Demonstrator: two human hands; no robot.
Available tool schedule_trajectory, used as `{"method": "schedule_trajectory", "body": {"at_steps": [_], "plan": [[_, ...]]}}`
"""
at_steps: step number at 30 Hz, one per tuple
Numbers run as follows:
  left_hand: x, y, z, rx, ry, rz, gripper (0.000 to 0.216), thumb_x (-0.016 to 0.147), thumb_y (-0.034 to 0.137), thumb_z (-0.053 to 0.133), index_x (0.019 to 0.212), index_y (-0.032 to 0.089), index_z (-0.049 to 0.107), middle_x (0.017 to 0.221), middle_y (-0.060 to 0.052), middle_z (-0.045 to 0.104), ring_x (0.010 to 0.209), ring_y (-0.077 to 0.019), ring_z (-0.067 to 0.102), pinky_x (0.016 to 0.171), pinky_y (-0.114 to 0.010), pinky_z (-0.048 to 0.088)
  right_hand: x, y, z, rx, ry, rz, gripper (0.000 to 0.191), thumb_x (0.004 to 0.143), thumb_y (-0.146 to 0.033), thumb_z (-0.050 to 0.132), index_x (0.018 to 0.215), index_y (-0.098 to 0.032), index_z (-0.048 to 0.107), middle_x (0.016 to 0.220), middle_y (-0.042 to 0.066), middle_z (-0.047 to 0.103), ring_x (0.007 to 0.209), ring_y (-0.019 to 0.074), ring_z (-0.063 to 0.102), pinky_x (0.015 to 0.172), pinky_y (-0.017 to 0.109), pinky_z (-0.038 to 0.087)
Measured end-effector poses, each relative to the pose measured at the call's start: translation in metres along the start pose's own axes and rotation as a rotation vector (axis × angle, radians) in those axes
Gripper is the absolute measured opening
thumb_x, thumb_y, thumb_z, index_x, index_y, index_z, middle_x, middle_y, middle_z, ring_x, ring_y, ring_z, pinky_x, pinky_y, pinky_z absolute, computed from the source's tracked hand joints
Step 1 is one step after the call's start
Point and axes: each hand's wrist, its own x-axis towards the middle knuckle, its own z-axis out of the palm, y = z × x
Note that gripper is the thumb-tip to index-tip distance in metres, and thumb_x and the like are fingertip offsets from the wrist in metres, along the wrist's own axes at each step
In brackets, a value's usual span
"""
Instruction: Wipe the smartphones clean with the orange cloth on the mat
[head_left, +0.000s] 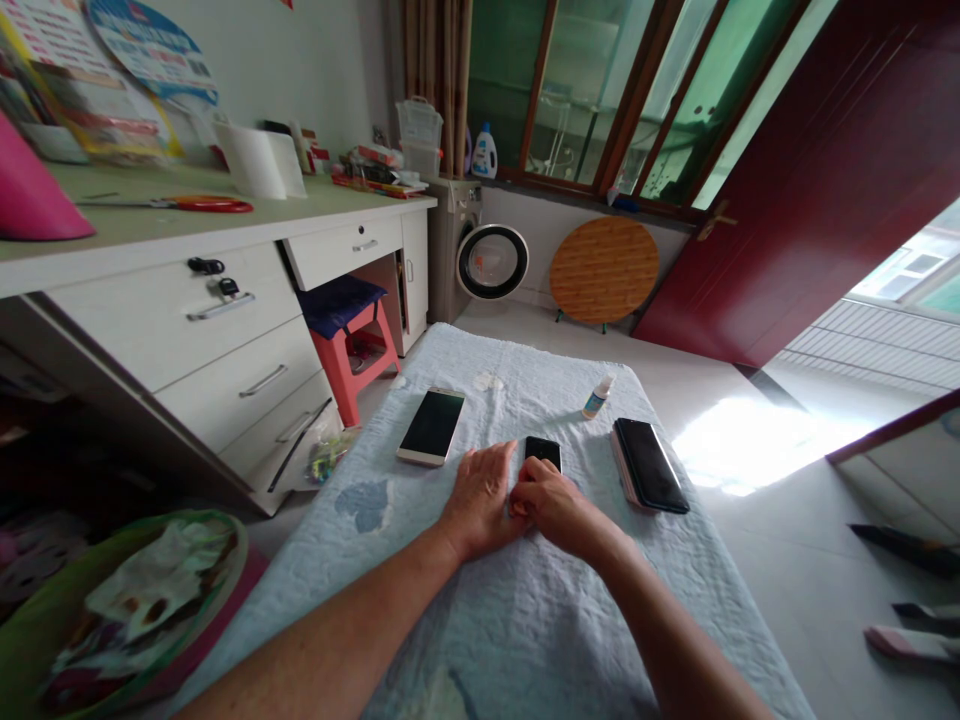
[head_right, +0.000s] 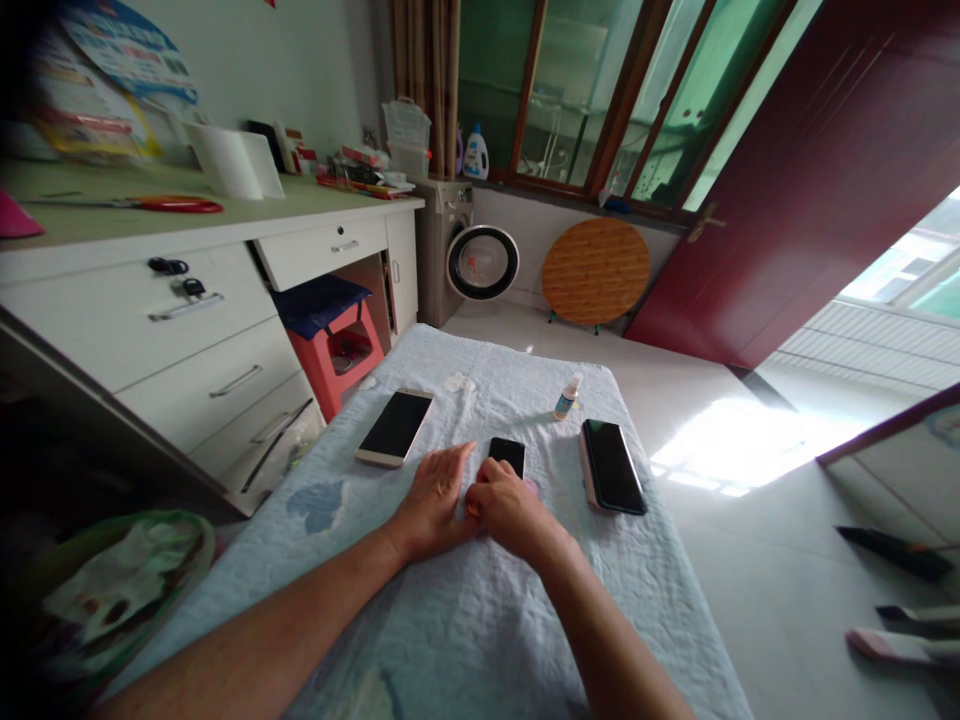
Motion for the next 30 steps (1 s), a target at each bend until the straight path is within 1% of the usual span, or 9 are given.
{"method": "schedule_trajectory", "body": {"at_steps": [3,5,8,12,14,16,21,25,30], "plan": [[0.000,-0.002,0.002,0.016,0.014,0.023,0.093,0.065,0.041,0.069,0.141,0.018,0.019,0.136,-0.017,0.044,0.126,-0.0351,0.041,0.108,-0.056,0.026,0.012,0.010,0.002,-0.004,0.042,-0.023,0.015,0.082,-0.015,0.059,0.069,-0.018,0.064,0.086,0.003,0.050,0.082,0.0143,0.044,0.071,0.024,0.036],[-0.001,-0.005,0.004,0.023,0.020,0.042,0.095,0.065,0.041,0.069,0.141,0.018,0.019,0.137,-0.017,0.044,0.126,-0.0356,0.041,0.107,-0.055,0.027,0.021,0.019,0.003,-0.008,0.082,-0.030,0.014,0.083,-0.016,0.058,0.071,-0.018,0.065,0.086,0.003,0.050,0.081,0.0143,0.044,0.073,0.024,0.036],[-0.002,-0.008,0.008,0.038,0.030,0.042,0.094,0.067,0.046,0.068,0.142,0.018,0.019,0.138,-0.017,0.043,0.126,-0.0368,0.041,0.106,-0.057,0.027,0.035,0.034,0.004,-0.019,0.137,0.031,0.015,0.085,-0.017,0.055,0.075,-0.017,0.067,0.085,0.003,0.051,0.081,0.0144,0.046,0.074,0.024,0.036],[-0.001,-0.011,0.010,0.043,0.037,0.076,0.094,0.071,0.060,0.063,0.143,0.018,0.020,0.137,-0.018,0.043,0.124,-0.0375,0.042,0.104,-0.058,0.029,0.053,0.051,0.001,-0.051,0.224,0.132,0.020,0.088,-0.015,0.050,0.083,-0.016,0.069,0.088,0.005,0.052,0.083,0.0148,0.046,0.079,0.024,0.036],[0.000,-0.012,0.011,0.036,0.037,0.090,0.094,0.073,0.065,0.060,0.143,0.018,0.020,0.136,-0.018,0.044,0.123,-0.0373,0.043,0.103,-0.057,0.030,0.059,0.057,0.001,-0.065,0.248,0.162,0.022,0.089,-0.013,0.048,0.085,-0.017,0.070,0.089,0.005,0.052,0.085,0.0152,0.046,0.081,0.024,0.036],[0.000,-0.012,0.011,0.034,0.043,0.082,0.093,0.074,0.067,0.059,0.143,0.019,0.020,0.135,-0.018,0.044,0.123,-0.0373,0.043,0.103,-0.057,0.030,0.061,0.059,0.001,-0.073,0.251,0.169,0.023,0.088,-0.012,0.048,0.084,-0.017,0.070,0.090,0.006,0.052,0.085,0.0153,0.046,0.082,0.024,0.036],[0.001,-0.010,0.011,0.044,0.055,0.052,0.092,0.075,0.063,0.061,0.143,0.020,0.019,0.136,-0.017,0.044,0.123,-0.0365,0.043,0.104,-0.056,0.028,0.051,0.050,0.004,-0.062,0.220,0.133,0.022,0.088,-0.014,0.049,0.078,-0.016,0.068,0.087,0.005,0.051,0.082,0.0145,0.044,0.078,0.024,0.036],[0.000,-0.008,0.008,0.047,0.036,0.041,0.089,0.075,0.057,0.064,0.142,0.019,0.020,0.136,-0.017,0.045,0.123,-0.0355,0.044,0.104,-0.055,0.029,0.035,0.036,0.007,-0.017,0.197,0.103,0.020,0.086,-0.015,0.051,0.073,-0.016,0.066,0.083,0.003,0.050,0.080,0.0143,0.044,0.075,0.024,0.035],[0.001,-0.004,0.006,0.061,0.026,0.016,0.086,0.073,0.048,0.066,0.141,0.018,0.022,0.135,-0.017,0.045,0.124,-0.0348,0.043,0.105,-0.055,0.029,0.016,0.017,0.011,0.040,0.166,0.069,0.018,0.082,-0.013,0.056,0.067,-0.017,0.064,0.083,0.003,0.051,0.080,0.0143,0.045,0.071,0.023,0.036]]}}
